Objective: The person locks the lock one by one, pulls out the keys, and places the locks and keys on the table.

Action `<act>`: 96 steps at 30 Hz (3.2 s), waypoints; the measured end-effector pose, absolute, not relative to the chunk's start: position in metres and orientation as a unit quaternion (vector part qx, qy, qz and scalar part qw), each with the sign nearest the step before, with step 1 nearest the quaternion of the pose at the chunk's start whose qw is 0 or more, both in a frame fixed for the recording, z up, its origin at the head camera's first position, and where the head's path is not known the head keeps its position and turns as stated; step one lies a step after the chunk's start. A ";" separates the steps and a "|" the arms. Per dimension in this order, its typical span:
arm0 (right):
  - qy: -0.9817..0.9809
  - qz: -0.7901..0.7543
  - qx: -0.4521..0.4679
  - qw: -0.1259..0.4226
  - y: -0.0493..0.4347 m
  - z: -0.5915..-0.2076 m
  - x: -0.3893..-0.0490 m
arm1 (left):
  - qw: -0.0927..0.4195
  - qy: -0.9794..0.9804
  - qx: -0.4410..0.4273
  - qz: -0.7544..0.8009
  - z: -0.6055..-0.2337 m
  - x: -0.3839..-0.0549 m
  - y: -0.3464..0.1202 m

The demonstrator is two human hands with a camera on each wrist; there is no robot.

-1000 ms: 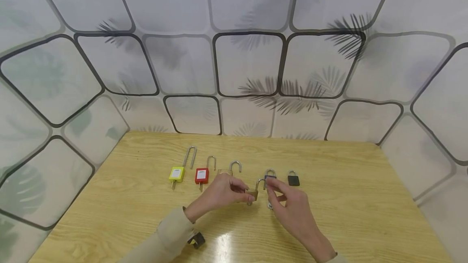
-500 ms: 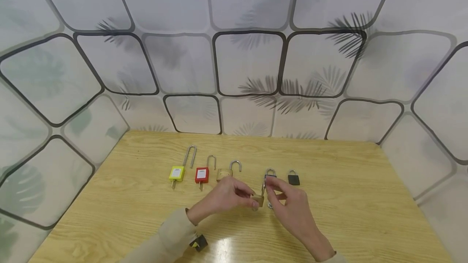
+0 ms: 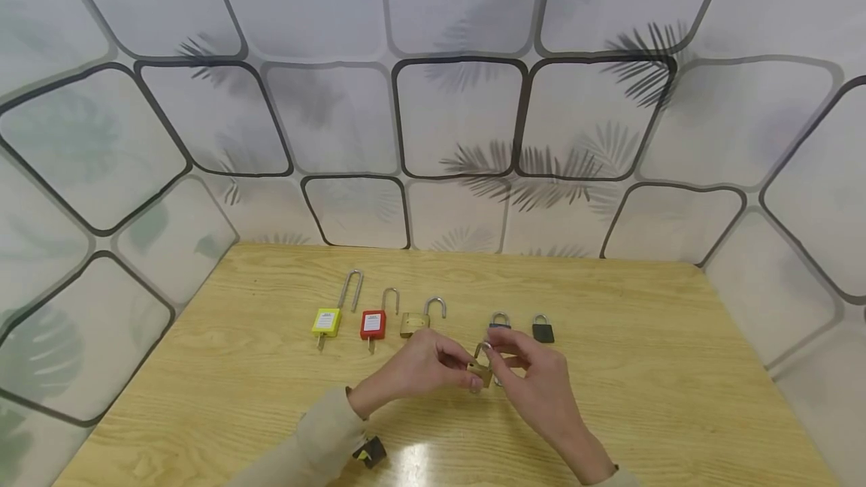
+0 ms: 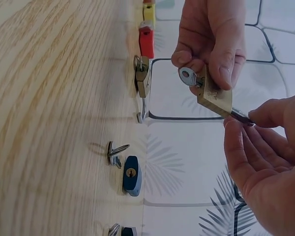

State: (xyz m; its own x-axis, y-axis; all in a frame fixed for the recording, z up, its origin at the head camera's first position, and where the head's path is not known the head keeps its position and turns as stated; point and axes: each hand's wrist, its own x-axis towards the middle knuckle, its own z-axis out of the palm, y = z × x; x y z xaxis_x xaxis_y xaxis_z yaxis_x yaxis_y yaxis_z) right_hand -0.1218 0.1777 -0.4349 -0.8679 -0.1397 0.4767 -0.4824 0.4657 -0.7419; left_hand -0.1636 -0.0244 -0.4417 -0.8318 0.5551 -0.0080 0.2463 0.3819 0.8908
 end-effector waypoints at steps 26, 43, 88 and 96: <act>-0.836 0.347 0.376 0.199 0.186 -0.436 -0.125 | 0.170 0.780 0.205 0.566 -0.446 -0.163 -0.031; -0.830 0.274 0.434 0.219 0.188 -0.432 -0.129 | 0.206 0.729 0.199 0.621 -0.443 -0.163 -0.032; -0.837 0.278 0.418 0.216 0.183 -0.440 -0.125 | 0.214 0.735 0.185 0.616 -0.449 -0.159 -0.032; -0.845 0.258 0.414 0.218 0.183 -0.442 -0.124 | 0.215 0.744 0.186 0.605 -0.451 -0.158 -0.032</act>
State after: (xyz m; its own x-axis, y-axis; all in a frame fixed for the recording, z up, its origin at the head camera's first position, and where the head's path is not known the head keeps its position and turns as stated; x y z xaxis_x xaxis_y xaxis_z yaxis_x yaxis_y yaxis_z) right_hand -0.1239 0.1834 -0.4417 -0.5614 -0.5881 0.5823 -0.8129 0.5238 -0.2547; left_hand -0.1580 -0.0316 -0.4513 -0.8388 0.5361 -0.0953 0.0164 0.1998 0.9797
